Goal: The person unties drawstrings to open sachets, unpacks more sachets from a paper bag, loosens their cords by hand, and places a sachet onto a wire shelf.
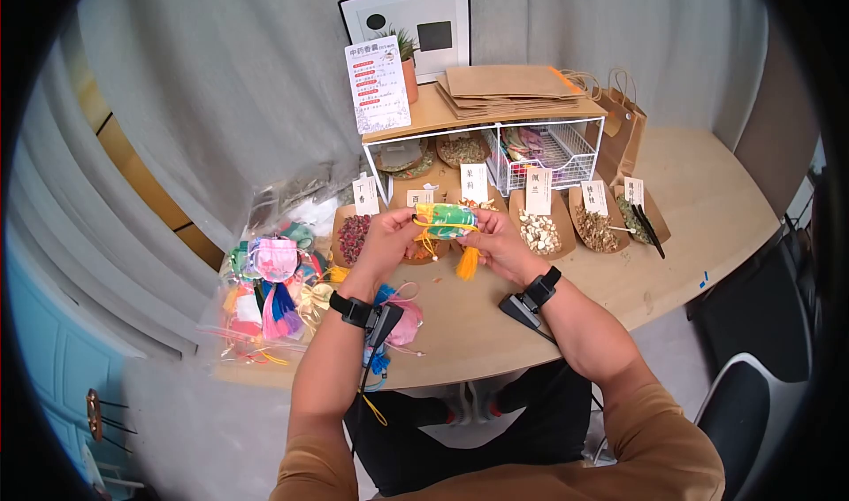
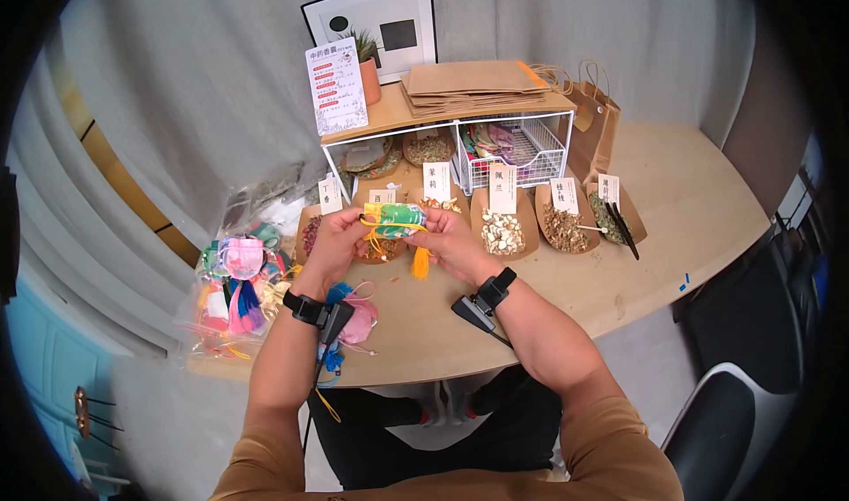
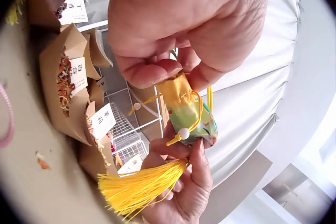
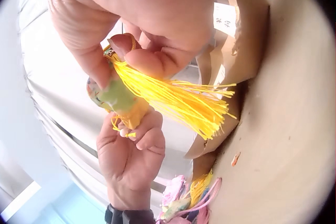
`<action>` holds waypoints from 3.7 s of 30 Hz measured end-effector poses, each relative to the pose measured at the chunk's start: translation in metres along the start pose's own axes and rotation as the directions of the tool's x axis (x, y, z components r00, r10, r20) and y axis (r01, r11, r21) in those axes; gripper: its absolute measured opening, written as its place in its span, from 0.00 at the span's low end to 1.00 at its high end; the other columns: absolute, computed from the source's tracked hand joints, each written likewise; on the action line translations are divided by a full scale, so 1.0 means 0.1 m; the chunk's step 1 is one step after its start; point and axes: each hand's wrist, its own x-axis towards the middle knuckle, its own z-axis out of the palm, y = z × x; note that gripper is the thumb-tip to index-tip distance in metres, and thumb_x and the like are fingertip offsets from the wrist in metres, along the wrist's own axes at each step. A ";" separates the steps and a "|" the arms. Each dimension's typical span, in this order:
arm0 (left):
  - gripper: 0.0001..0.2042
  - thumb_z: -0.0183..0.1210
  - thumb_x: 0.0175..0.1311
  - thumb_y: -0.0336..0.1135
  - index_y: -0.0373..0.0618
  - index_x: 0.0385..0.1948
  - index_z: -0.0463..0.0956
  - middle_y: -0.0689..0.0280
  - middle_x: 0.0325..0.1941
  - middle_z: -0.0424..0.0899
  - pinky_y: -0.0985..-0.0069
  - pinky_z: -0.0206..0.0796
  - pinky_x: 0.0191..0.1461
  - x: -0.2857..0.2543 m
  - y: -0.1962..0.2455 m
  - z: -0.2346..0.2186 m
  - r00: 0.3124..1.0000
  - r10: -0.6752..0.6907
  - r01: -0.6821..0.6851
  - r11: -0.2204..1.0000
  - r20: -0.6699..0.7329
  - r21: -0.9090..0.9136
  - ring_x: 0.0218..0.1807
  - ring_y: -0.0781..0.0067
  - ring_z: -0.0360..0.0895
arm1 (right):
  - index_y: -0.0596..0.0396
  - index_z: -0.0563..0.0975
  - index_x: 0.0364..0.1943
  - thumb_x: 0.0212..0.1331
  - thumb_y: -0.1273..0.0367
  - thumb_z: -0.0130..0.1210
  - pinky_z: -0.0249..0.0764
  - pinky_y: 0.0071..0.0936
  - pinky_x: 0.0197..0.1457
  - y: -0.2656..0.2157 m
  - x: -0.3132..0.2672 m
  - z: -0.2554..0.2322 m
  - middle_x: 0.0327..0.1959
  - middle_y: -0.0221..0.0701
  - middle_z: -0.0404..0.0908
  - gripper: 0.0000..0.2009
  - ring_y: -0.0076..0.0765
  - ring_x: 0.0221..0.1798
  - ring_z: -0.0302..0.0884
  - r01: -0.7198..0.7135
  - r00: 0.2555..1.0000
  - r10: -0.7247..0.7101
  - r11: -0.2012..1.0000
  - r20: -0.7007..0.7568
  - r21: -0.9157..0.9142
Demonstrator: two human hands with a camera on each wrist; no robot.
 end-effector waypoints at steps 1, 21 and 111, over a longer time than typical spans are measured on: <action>0.09 0.56 0.64 0.30 0.39 0.43 0.79 0.75 0.26 0.78 0.90 0.54 0.22 -0.02 -0.05 -0.01 1.000 0.001 -0.001 1.000 -0.002 -0.007 0.20 0.92 0.64 | 0.57 0.75 0.50 0.57 0.75 0.58 0.59 0.07 0.20 0.01 0.00 0.01 0.36 0.22 0.82 0.15 0.05 0.24 0.69 0.005 1.000 -0.006 1.000 -0.029 -0.019; 0.06 0.51 0.67 0.30 0.41 0.42 0.73 0.77 0.20 0.69 0.86 0.54 0.20 0.00 -0.17 -0.20 0.997 -0.081 0.081 0.983 0.004 -0.164 0.18 0.89 0.62 | 0.63 0.77 0.44 0.54 0.78 0.59 0.68 0.11 0.27 -0.05 0.21 0.21 0.29 0.25 0.82 0.12 0.11 0.26 0.73 0.068 0.945 -0.193 0.905 -0.263 -0.420; 0.04 0.50 0.65 0.28 0.38 0.36 0.71 0.64 0.28 0.79 0.82 0.68 0.21 0.04 -0.21 -0.24 0.980 -0.193 0.146 0.841 -0.038 -0.521 0.25 0.75 0.78 | 0.61 0.78 0.36 0.42 0.66 0.65 0.74 0.39 0.34 -0.45 0.68 0.26 0.21 0.45 0.79 0.17 0.52 0.28 0.79 0.190 0.944 -0.290 0.085 0.158 -0.978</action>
